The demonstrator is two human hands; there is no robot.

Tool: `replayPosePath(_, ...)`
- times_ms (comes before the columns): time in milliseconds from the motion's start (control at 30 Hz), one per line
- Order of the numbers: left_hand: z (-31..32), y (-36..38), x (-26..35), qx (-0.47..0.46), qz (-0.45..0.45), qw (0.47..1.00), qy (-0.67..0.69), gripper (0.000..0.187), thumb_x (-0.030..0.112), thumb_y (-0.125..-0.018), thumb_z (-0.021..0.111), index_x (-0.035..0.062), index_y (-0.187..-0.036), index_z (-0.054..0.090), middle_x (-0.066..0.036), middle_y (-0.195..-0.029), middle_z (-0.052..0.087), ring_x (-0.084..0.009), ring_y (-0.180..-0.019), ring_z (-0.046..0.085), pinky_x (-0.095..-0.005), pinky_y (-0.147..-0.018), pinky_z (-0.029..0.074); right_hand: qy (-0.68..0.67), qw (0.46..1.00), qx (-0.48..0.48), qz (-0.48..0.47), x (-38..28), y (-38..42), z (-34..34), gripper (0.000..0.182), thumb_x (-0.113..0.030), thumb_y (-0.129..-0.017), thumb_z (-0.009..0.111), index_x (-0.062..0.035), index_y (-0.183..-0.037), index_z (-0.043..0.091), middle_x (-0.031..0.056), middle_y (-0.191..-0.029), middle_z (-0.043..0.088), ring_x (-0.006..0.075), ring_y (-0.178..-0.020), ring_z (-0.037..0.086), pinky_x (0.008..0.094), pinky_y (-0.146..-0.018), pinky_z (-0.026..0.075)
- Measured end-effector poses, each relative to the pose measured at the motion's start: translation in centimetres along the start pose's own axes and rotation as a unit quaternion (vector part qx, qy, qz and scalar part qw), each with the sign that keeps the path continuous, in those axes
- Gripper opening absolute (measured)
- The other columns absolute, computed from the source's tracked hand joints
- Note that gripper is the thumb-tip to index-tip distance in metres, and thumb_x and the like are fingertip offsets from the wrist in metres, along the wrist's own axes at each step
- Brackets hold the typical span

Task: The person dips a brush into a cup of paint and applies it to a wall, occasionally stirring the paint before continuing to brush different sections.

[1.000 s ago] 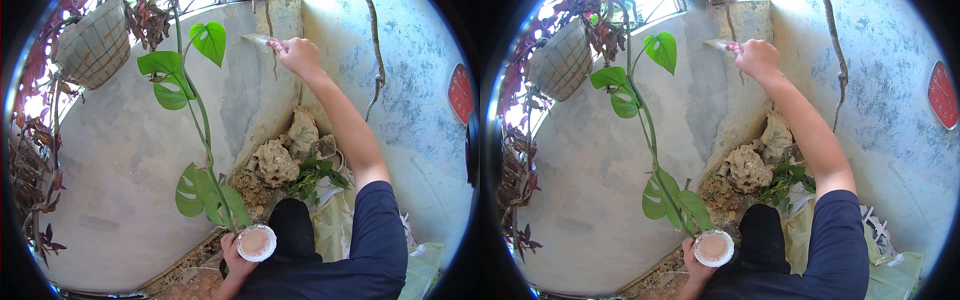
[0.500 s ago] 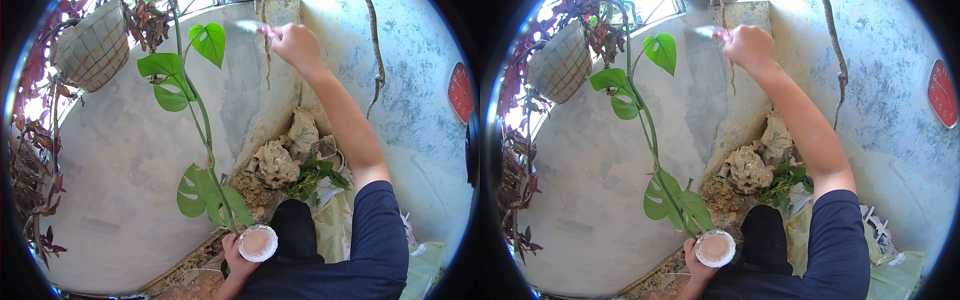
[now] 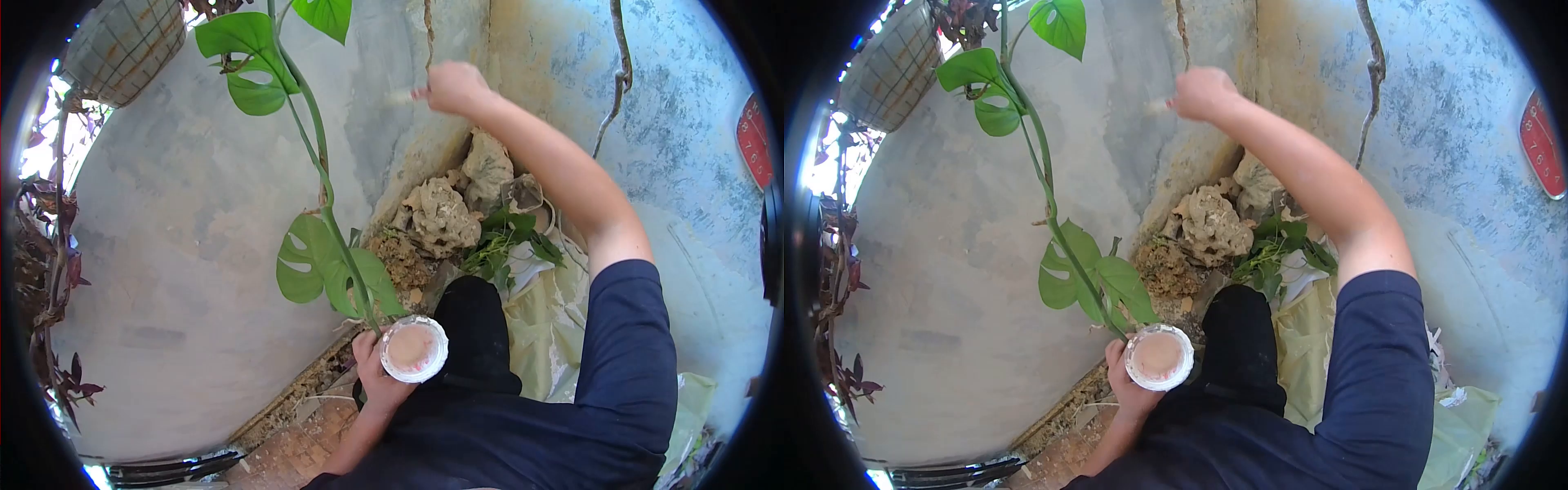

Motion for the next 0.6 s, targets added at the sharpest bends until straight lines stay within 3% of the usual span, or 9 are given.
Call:
replayPosePath(67, 0.0, 0.3, -0.1, -0.003, -0.003, 1.000, 0.003, 0.060, 0.021, -0.058, 0.093, 0.0056, -0.113, 0.072, -0.012, -0.119, 0.063, -0.0341, -0.112, 0.056, -0.0436, -0.098, 0.045, 0.023, 0.998, 0.062, 0.000, -0.3, -1.3, -3.5, 0.023, -0.025, -0.089, 0.065, -0.0063, -0.097, 0.076, 0.0149, -0.095, 0.076, 0.0327, -0.093, 0.074, 0.0446, -0.078, 0.059)
replayPosePath(133, -0.1, 0.4, 0.0, -0.011, -0.007, 1.000, -0.005, 0.060, 0.021, -0.059, 0.093, 0.0054, -0.113, 0.072, -0.012, -0.119, 0.063, -0.0339, -0.112, 0.056, -0.0432, -0.098, 0.045, 0.012, 0.975, 0.220, -0.028, 0.2, -1.5, -7.3, 0.024, -0.026, -0.089, 0.064, -0.0057, -0.098, 0.075, 0.0162, -0.093, 0.075, 0.0340, -0.090, 0.074, 0.0448, -0.072, 0.059)
replayPosePath(233, -0.2, 0.3, -0.1, -0.006, -0.012, 1.000, -0.002, 0.059, 0.021, -0.059, 0.092, 0.0051, -0.112, 0.072, -0.012, -0.119, 0.063, -0.0335, -0.111, 0.056, -0.0428, -0.098, 0.044, -0.070, 0.886, 0.457, -0.033, 1.2, 0.3, -11.7, 0.033, -0.032, -0.095, 0.061, -0.0056, -0.085, 0.076, 0.0205, -0.072, 0.069, 0.0385, -0.068, 0.070, 0.0491, -0.065, 0.056)
replayPosePath(267, -0.1, 0.3, -0.1, 0.000, -0.016, 1.000, 0.002, 0.059, 0.021, -0.059, 0.092, 0.0050, -0.112, 0.072, -0.011, -0.119, 0.063, -0.0334, -0.111, 0.056, -0.0426, -0.098, 0.044, -0.072, 0.852, 0.517, -0.038, 1.3, 0.5, -11.9, 0.031, -0.031, -0.095, 0.061, -0.0051, -0.085, 0.074, 0.0200, -0.073, 0.070, 0.0380, -0.068, 0.071, 0.0487, -0.065, 0.056)
replayPosePath(367, 0.0, 0.3, -0.1, 0.005, -0.012, 1.000, -0.023, 0.059, 0.020, -0.059, 0.092, 0.0047, -0.112, 0.072, -0.011, -0.118, 0.063, -0.0330, -0.111, 0.056, -0.0424, -0.098, 0.044, -0.118, 0.880, 0.460, -0.026, 1.4, -1.8, -7.5, 0.023, -0.024, -0.092, 0.060, -0.0063, -0.096, 0.074, 0.0178, -0.089, 0.074, 0.0348, -0.085, 0.073, 0.0455, -0.068, 0.059)
replayPosePath(433, -0.1, 0.2, 0.1, 0.000, -0.015, 1.000, -0.024, 0.059, 0.019, -0.059, 0.092, 0.0049, -0.112, 0.072, -0.011, -0.117, 0.063, -0.0329, -0.111, 0.056, -0.0421, -0.098, 0.044, -0.101, 0.950, 0.295, 0.003, -0.7, -1.2, -1.3, 0.021, -0.018, -0.093, 0.056, -0.0063, -0.098, 0.073, 0.0172, -0.087, 0.073, 0.0351, -0.082, 0.072, 0.0452, -0.069, 0.058)
replayPosePath(500, -0.4, 0.2, 0.2, -0.003, -0.014, 1.000, -0.020, 0.059, 0.019, -0.059, 0.092, 0.0049, -0.113, 0.072, -0.011, -0.117, 0.063, -0.0330, -0.111, 0.056, -0.0420, -0.098, 0.045, -0.112, 0.963, 0.243, -0.005, -1.5, -0.2, 7.4, 0.022, -0.013, -0.095, 0.052, -0.0072, -0.103, 0.072, 0.0152, -0.088, 0.073, 0.0343, -0.082, 0.072, 0.0446, -0.070, 0.058)
replayPosePath(600, -0.1, 0.2, 0.4, 0.009, -0.008, 1.000, -0.015, 0.059, 0.018, -0.059, 0.092, 0.0048, -0.113, 0.072, -0.011, -0.118, 0.064, -0.0334, -0.112, 0.056, -0.0424, -0.098, 0.045, -0.065, 0.996, 0.054, -0.016, -1.2, 3.7, 16.4, 0.023, -0.014, -0.093, 0.057, -0.0080, -0.109, 0.072, 0.0150, -0.091, 0.074, 0.0334, -0.084, 0.073, 0.0442, -0.073, 0.058)
Point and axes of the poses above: each hand's wrist, its own y-axis away from the middle knuckle, its own z-axis out of the palm, x = y × z, the point moved 4 cm from there along -y, towards the middle knuckle
